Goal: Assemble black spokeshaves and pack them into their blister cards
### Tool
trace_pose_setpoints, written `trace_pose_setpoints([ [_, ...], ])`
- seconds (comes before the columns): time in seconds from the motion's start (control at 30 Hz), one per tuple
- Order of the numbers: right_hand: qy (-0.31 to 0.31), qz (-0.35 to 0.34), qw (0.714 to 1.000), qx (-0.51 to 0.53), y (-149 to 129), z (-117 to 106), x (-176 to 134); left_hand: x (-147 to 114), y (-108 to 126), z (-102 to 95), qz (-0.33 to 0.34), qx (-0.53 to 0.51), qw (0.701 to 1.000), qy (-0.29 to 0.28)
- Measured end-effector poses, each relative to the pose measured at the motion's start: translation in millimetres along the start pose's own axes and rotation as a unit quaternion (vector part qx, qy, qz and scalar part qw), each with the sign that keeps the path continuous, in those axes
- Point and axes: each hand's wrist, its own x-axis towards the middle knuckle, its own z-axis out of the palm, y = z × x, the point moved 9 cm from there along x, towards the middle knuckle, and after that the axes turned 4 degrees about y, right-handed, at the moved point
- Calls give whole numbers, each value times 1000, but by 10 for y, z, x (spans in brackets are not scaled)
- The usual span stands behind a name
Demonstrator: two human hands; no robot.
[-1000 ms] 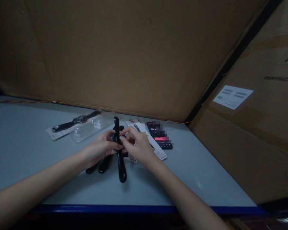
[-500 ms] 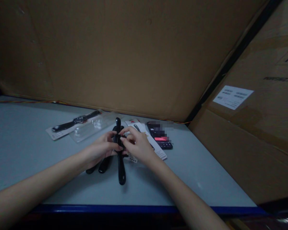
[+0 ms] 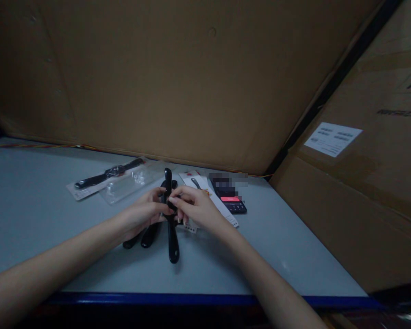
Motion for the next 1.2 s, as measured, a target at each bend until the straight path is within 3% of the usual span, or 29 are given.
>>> trace_pose_setpoints([
  [0.27, -26, 7, 999, -36, 1, -55, -47, -10, 2, 24, -11, -34, 999, -11],
  [0.6, -39, -104, 973, -200, -224, -101, -75, -77, 13, 77, -42, -44, 998, -36],
  [0.87, 83, -173, 945, -263, -375, -149, -108, -90, 14, 107, -43, -27, 998, -39],
  [1.07, 59, -121, 972, -190, -298, -62, -92, -76, 18, 75, -35, -23, 999, -24],
  [1.2, 74, -100, 976, -176, -255, -169, -70, -68, 29, 56, -42, -47, 998, -15],
])
